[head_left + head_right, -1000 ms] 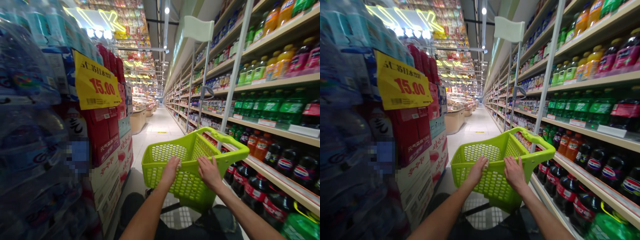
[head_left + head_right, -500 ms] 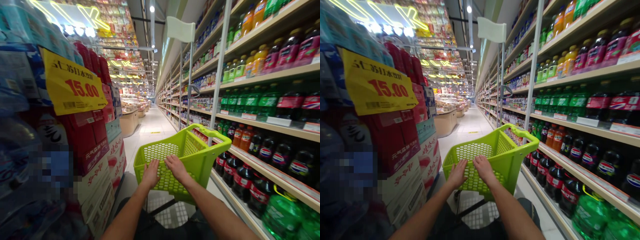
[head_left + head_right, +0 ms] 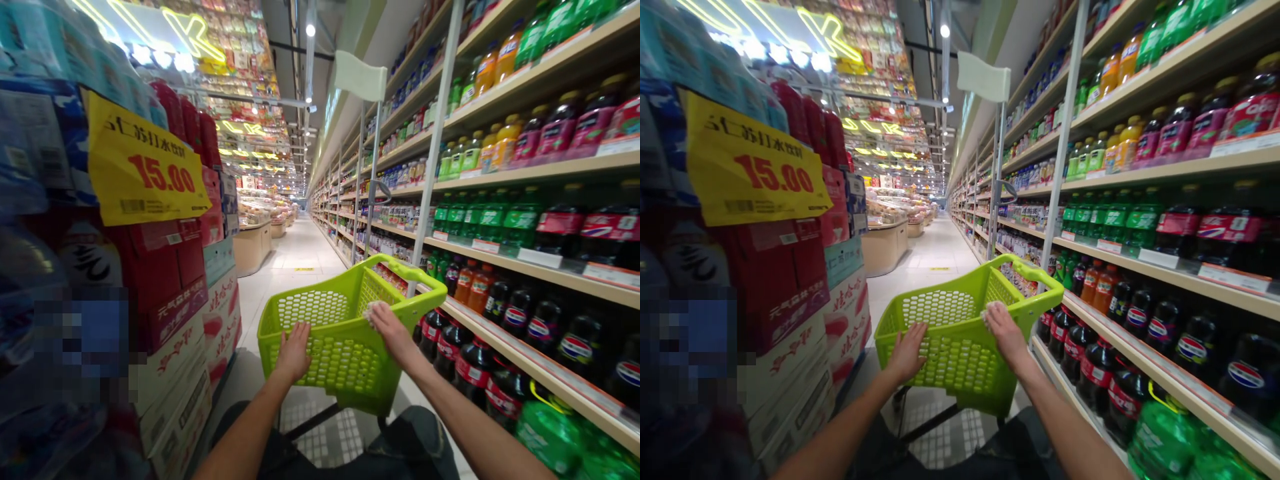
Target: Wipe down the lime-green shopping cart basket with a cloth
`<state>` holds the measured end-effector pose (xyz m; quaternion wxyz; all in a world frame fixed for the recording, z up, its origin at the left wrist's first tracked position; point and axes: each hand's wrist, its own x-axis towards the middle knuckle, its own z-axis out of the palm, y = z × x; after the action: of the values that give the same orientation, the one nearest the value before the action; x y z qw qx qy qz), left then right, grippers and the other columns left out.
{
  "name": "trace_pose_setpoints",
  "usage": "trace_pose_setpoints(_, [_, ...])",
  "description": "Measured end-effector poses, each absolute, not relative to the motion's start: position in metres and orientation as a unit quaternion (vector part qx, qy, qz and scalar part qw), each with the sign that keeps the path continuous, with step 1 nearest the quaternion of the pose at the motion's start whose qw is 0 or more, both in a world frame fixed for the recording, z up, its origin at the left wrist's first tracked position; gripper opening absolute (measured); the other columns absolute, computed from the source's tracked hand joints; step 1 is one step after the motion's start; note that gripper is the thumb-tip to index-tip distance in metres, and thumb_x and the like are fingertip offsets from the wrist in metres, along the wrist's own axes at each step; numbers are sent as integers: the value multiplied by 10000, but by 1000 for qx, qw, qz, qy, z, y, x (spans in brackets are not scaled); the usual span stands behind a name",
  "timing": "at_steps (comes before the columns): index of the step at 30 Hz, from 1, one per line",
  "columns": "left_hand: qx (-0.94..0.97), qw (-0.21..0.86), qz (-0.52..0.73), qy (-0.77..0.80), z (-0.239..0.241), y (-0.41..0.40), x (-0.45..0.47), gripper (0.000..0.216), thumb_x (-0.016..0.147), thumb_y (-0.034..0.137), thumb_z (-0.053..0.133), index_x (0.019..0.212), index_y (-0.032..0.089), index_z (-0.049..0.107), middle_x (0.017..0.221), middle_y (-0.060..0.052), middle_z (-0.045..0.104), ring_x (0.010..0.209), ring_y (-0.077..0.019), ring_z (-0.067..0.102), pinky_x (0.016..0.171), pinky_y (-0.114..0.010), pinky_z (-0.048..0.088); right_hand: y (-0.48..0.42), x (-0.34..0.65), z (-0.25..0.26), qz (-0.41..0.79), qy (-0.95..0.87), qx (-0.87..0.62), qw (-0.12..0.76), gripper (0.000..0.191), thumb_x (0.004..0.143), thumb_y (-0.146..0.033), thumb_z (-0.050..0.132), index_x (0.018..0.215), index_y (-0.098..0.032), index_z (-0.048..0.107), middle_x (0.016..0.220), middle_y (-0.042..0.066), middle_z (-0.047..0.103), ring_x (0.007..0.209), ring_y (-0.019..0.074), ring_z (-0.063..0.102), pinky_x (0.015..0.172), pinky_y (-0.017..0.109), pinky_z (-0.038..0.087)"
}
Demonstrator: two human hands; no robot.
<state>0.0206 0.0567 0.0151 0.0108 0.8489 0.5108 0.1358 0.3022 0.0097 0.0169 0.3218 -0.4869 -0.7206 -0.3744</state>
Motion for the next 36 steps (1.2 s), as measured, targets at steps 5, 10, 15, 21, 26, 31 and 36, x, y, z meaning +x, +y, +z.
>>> trace_pose_setpoints(5, [850, 4, 126, 511, 16, 57, 22, 763, 626, 113, 478, 1349, 134, 235, 1437, -89, 219, 1329, -236, 147, 1056, -498, 136, 10, 305, 26, -370, -721, -471, 349, 362, 853, -108, 357, 1137, -192, 565, 1199, 83, 555, 1250, 197, 338, 977, 409, 400])
trace_pose_setpoints(10, [848, 0, 135, 513, 17, 56, 23, 739, 633, 103, 470, 1340, 139, 257, 1432, -88, 237, 1327, -234, 155, 1053, -502, 146, -24, 362, 21, -352, -644, -553, 394, 390, 838, -94, 350, 1162, -180, 549, 1286, 84, 472, 1280, 206, 276, 1034, 443, 318])
trace_pose_setpoints(15, [849, 5, 138, 510, 17, 57, 22, 726, 635, 100, 468, 1333, 135, 270, 1429, -83, 246, 1326, -230, 162, 1053, -505, 146, -36, 337, -55, -259, -730, -521, 358, 382, 831, -109, 357, 1094, -250, 596, 1179, 44, 573, 1199, 177, 415, 947, 373, 434])
trace_pose_setpoints(21, [823, 14, 180, 538, 18, 51, 38, 673, 696, 134, 458, 1337, 126, 254, 1431, -105, 237, 1321, -226, 182, 1052, -483, 176, -46, 289, -25, -172, -723, -519, 423, 443, 807, -93, 360, 1196, -236, 517, 1236, 56, 526, 1182, 178, 438, 959, 384, 421])
trace_pose_setpoints(26, [807, 17, 196, 557, 17, 53, 30, 653, 697, 115, 449, 1325, 118, 270, 1433, -121, 228, 1320, -223, 184, 1055, -466, 182, -29, 278, 34, -282, -630, -496, 527, 417, 834, -138, 402, 1229, -241, 484, 1308, 49, 451, 1236, 209, 364, 1031, 435, 324])
trace_pose_setpoints(31, [798, 3, 167, 579, 7, 70, -16, 677, 651, 37, 409, 1316, 92, 290, 1432, -133, 223, 1323, -241, 168, 1062, -478, 158, 14, 232, -23, -237, -747, -462, 414, 397, 853, -83, 338, 1177, -202, 535, 1241, 80, 519, 1252, 183, 332, 1010, 409, 359])
trace_pose_setpoints(36, [820, 69, 184, 537, -4, 102, -67, 616, 647, -13, 339, 1246, 105, 418, 1370, -99, 369, 1280, -189, 290, 1072, -399, 213, 26, 167, -71, -211, -836, -363, 353, 327, 871, -105, 354, 1110, -148, 573, 1174, 109, 570, 1248, 184, 337, 968, 390, 410])
